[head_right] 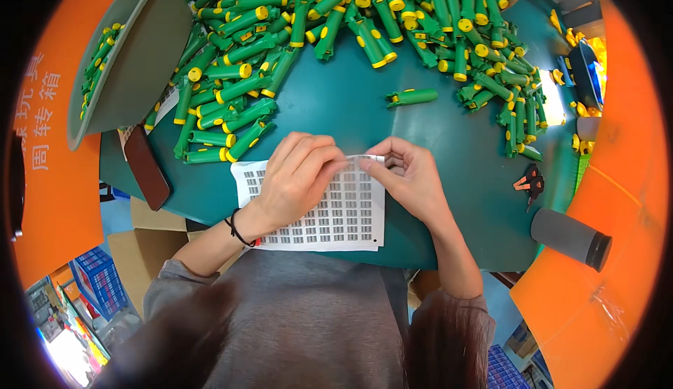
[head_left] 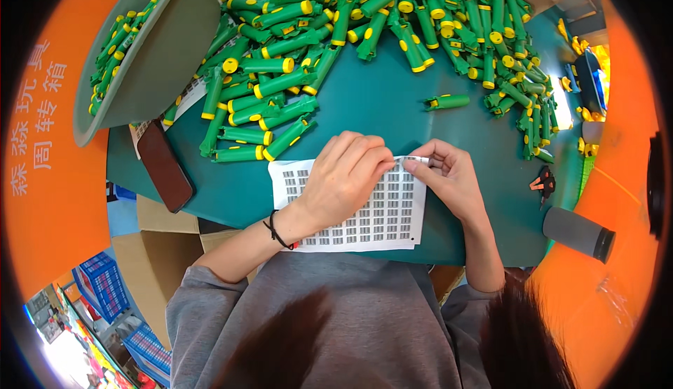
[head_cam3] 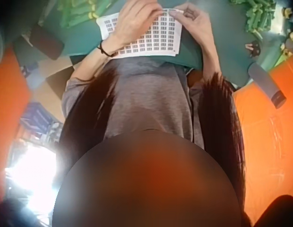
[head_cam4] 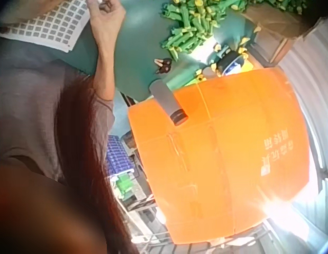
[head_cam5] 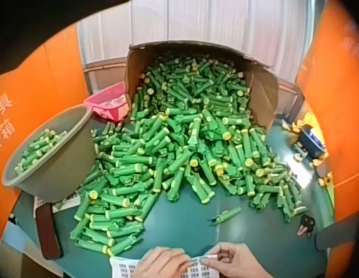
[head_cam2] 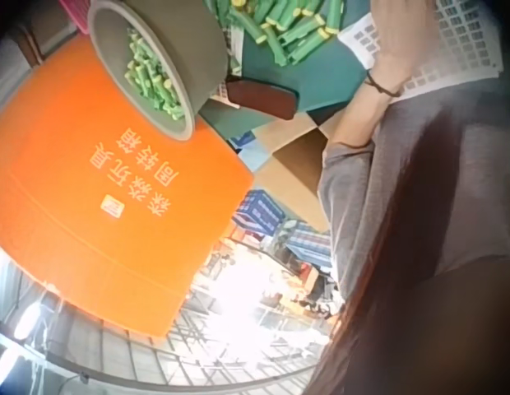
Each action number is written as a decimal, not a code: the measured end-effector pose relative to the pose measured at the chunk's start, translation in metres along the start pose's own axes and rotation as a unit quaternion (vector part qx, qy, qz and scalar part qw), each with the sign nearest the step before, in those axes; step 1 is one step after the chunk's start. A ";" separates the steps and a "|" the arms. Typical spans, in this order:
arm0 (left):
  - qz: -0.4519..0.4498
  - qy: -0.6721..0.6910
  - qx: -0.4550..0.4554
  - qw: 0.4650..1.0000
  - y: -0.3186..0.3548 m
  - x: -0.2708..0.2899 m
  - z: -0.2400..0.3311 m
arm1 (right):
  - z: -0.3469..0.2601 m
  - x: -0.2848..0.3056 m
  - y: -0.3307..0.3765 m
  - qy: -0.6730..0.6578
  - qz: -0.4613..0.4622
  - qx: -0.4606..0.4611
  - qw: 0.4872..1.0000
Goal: Applying small stickers from a sheet onto green cylindrical tubes.
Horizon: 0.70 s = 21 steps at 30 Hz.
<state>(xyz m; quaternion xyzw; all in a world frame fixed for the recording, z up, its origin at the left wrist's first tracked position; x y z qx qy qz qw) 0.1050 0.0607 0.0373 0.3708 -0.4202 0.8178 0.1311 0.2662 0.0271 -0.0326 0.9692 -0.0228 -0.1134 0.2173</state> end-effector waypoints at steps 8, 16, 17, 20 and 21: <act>-0.055 0.146 0.052 0.986 0.001 -0.005 -0.010 | -0.160 0.225 0.005 0.466 0.407 0.387 0.684; -0.078 0.168 0.113 0.976 0.001 -0.007 -0.023 | -0.113 0.144 -0.040 0.492 0.467 0.311 0.665; -0.071 0.153 0.102 0.980 0.001 -0.006 -0.022 | -0.112 0.130 -0.040 0.478 0.466 0.340 0.663; -0.073 0.146 0.085 0.983 0.000 -0.008 -0.016 | -0.106 0.098 -0.040 0.420 0.447 0.407 0.676; -0.073 0.148 0.100 0.981 0.001 -0.008 -0.018 | -0.103 0.089 -0.046 0.396 0.427 0.397 0.709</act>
Point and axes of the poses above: each hand's wrist, its own y-axis away from the middle knuckle, its own x-axis out of the back of the hand, z = x × y, the point moved 9 cm from there along -y, towards the middle knuckle, and after that the axes turned 15 degrees about -y, right-handed, at the moved point
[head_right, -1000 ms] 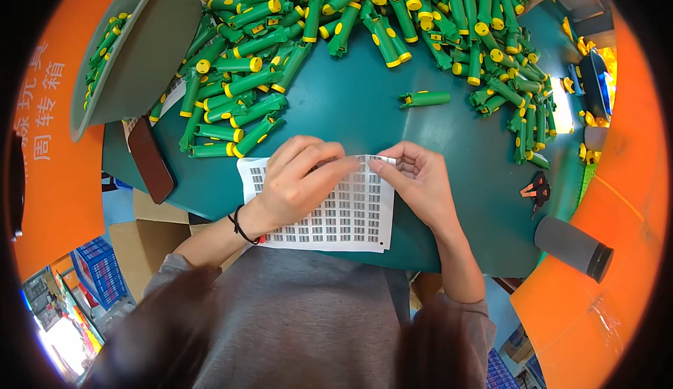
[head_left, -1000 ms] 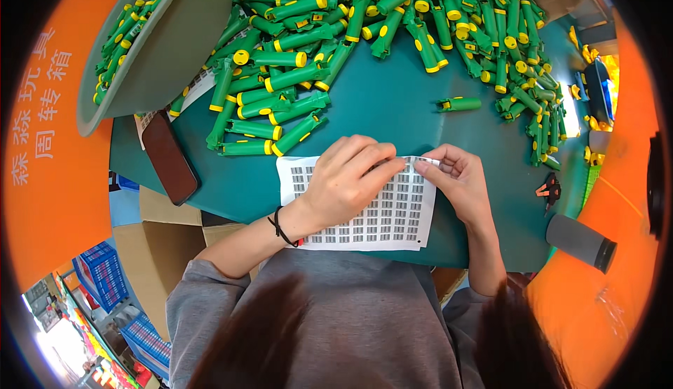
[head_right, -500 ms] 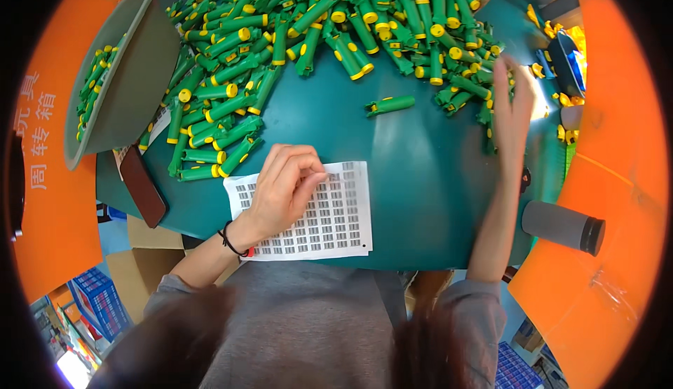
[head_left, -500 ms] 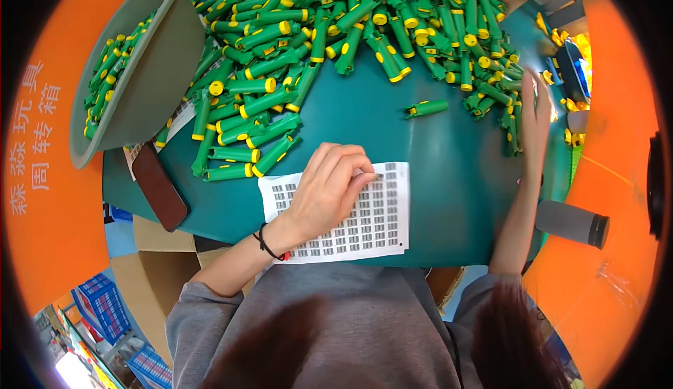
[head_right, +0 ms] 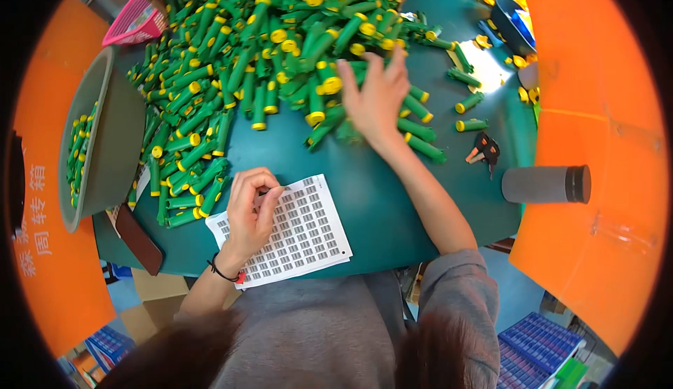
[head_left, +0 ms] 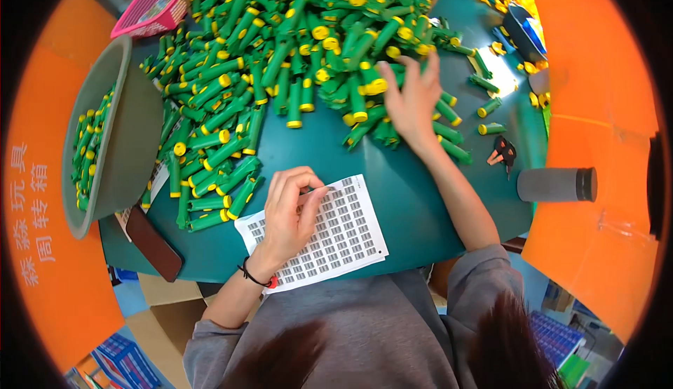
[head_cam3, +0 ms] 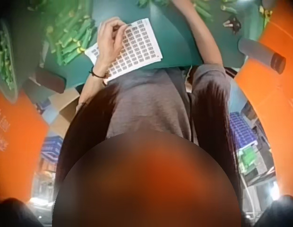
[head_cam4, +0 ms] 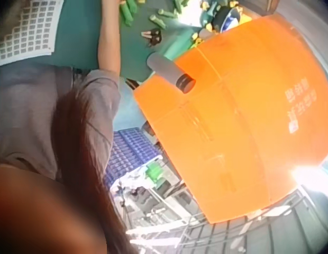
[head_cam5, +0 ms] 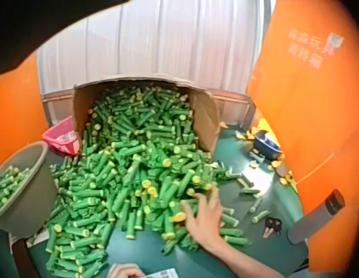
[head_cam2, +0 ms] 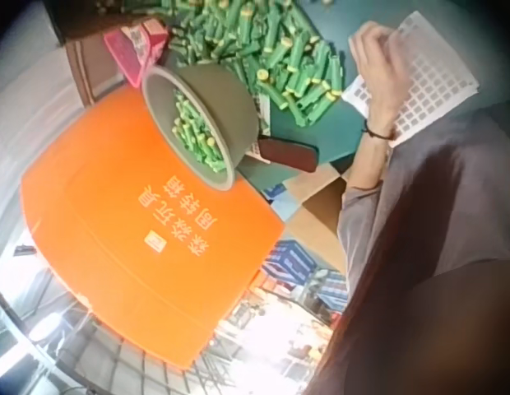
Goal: Applying small stickers from a sheet onto green cylindrical tubes.
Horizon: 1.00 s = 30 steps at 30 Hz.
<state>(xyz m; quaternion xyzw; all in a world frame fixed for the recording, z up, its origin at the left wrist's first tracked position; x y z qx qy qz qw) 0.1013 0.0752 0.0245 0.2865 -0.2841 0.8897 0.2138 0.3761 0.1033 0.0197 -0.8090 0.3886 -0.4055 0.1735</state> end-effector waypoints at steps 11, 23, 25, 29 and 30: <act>0.036 -0.020 -0.010 0.999 0.004 0.007 -0.004 | 0.059 0.087 -0.083 -0.226 -0.080 -0.175 0.955; 0.029 -0.030 -0.024 0.999 0.000 0.002 -0.001 | 0.100 -0.006 -0.051 0.022 0.006 -0.129 0.991; 0.026 -0.028 -0.025 0.999 -0.001 0.001 0.000 | 0.086 -0.019 -0.053 -0.066 -0.060 -0.136 0.987; 0.030 -0.014 0.001 0.999 0.001 0.001 -0.006 | 0.023 -0.013 -0.046 -0.170 -0.217 -0.155 0.949; 0.029 -0.013 0.002 0.999 0.001 0.001 -0.006 | 0.013 0.003 -0.052 -0.148 -0.219 -0.099 0.959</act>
Point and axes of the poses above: each hand's wrist, its own y-axis away from the middle knuckle, its own x-axis out of the back of the hand, z = x × y, the point moved 9 cm from there along -y, towards the middle knuckle, and after that the axes turned 15 degrees about -y, right-handed, at the moved point
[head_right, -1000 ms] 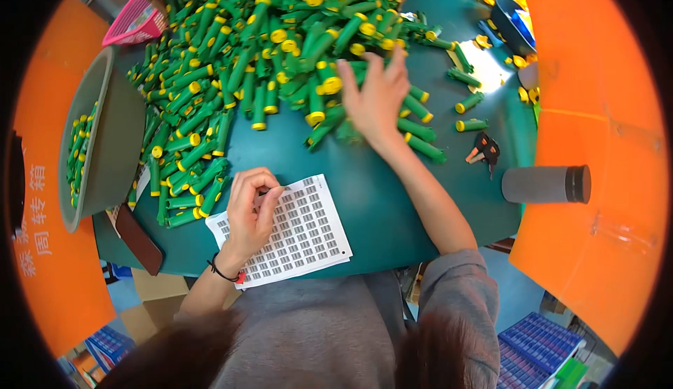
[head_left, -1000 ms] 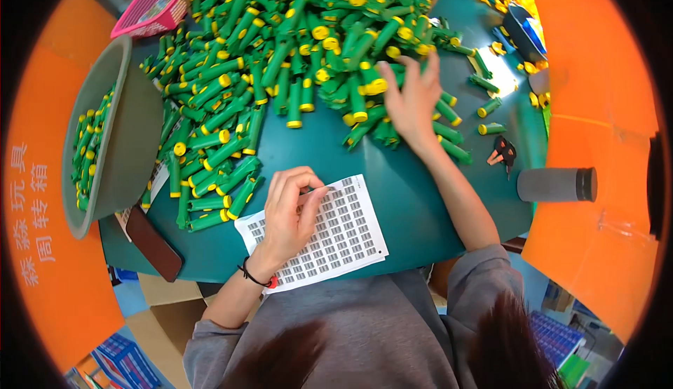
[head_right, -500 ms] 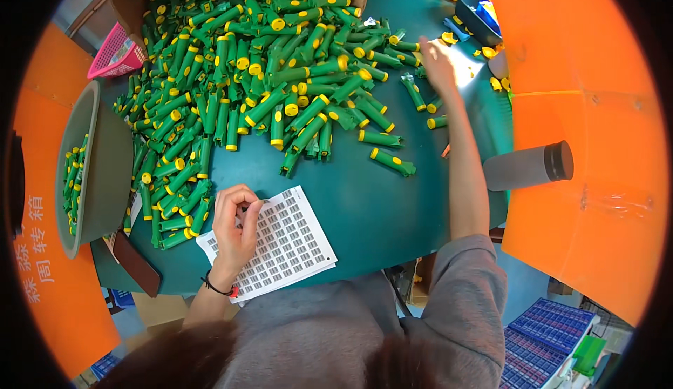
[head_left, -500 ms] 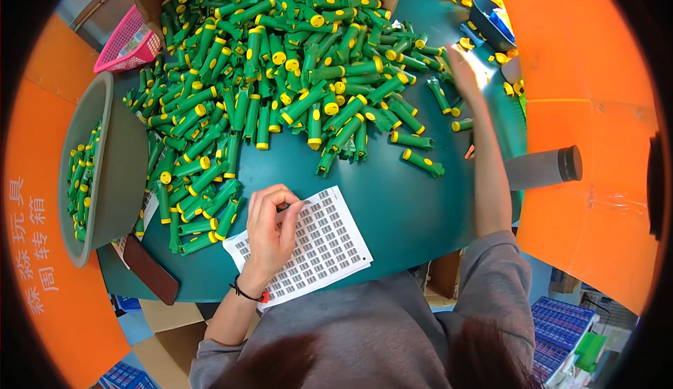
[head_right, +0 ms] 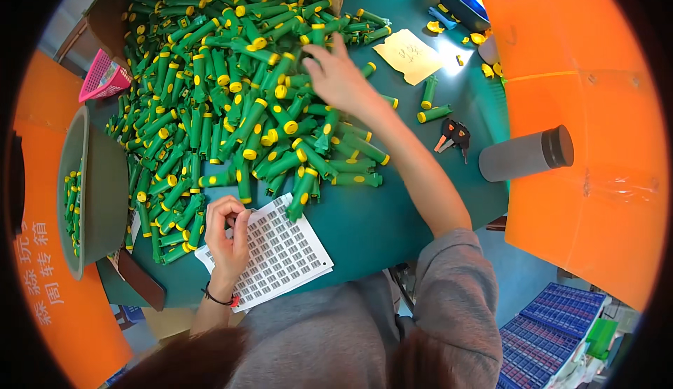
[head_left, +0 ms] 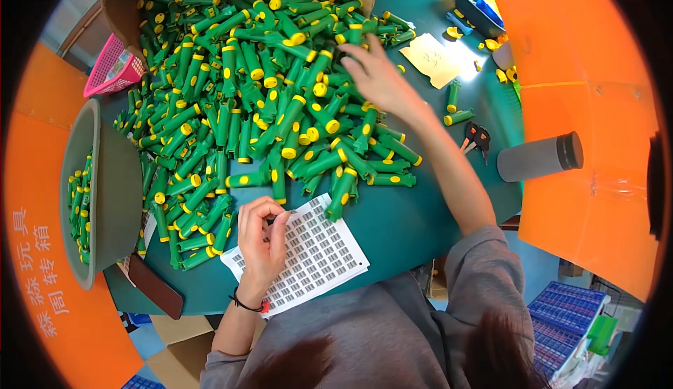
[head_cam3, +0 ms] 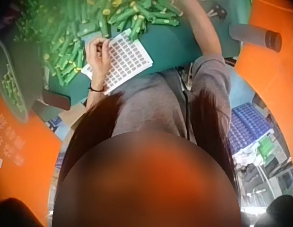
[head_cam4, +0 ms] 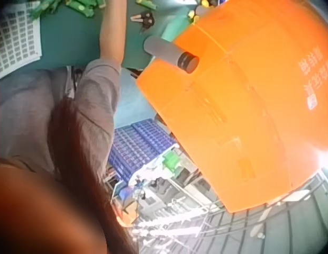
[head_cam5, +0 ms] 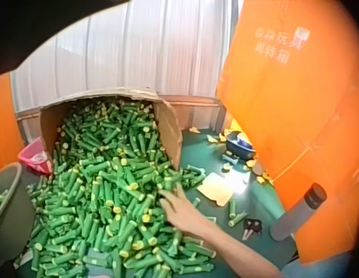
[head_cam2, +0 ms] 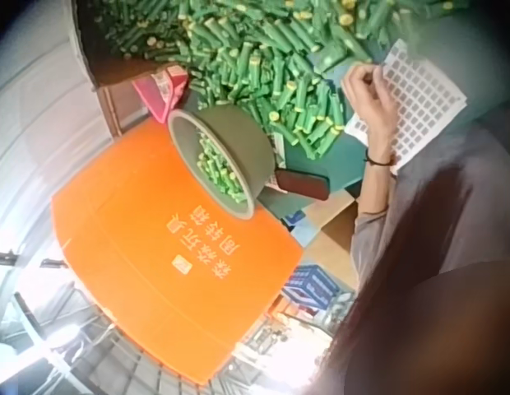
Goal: Applying small stickers from a sheet onto green cylindrical tubes.
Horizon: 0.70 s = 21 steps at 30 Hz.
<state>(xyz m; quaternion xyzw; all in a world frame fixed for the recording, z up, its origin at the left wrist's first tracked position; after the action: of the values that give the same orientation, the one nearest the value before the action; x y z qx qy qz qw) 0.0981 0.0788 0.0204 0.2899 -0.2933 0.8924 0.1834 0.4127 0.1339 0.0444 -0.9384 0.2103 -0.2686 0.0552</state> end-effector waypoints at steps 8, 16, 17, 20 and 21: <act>0.000 0.003 -0.023 1.000 -0.003 0.000 0.003 | 0.039 0.135 0.098 0.355 -0.127 -0.144 0.915; 0.007 0.034 0.034 0.999 0.001 0.009 -0.007 | -0.010 0.097 0.098 -0.195 0.043 -0.062 0.978; 0.015 0.049 0.035 0.998 0.002 0.010 -0.010 | -0.031 0.075 0.100 -0.204 0.024 -0.063 0.977; -0.008 0.175 0.131 0.976 -0.002 0.005 -0.028 | -0.057 -0.011 0.130 -0.499 -0.129 -0.123 0.848; 0.020 0.256 0.152 0.954 0.000 0.009 -0.037 | -0.064 -0.046 0.145 -0.556 -0.192 -0.162 0.792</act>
<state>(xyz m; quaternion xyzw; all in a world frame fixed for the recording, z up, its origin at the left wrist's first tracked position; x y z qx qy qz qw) 0.0763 0.1041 0.0014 0.0701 -0.1025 0.9742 0.1884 0.2907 0.0224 0.0449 -0.9421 -0.0013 0.3327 -0.0428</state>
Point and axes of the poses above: each hand's wrist, its own y-axis away from the middle knuckle, its own x-axis out of the back of the hand, z = x × y, the point moved 9 cm from there along -y, towards the middle knuckle, and after that the axes turned 15 degrees about -y, right-handed, at the moved point
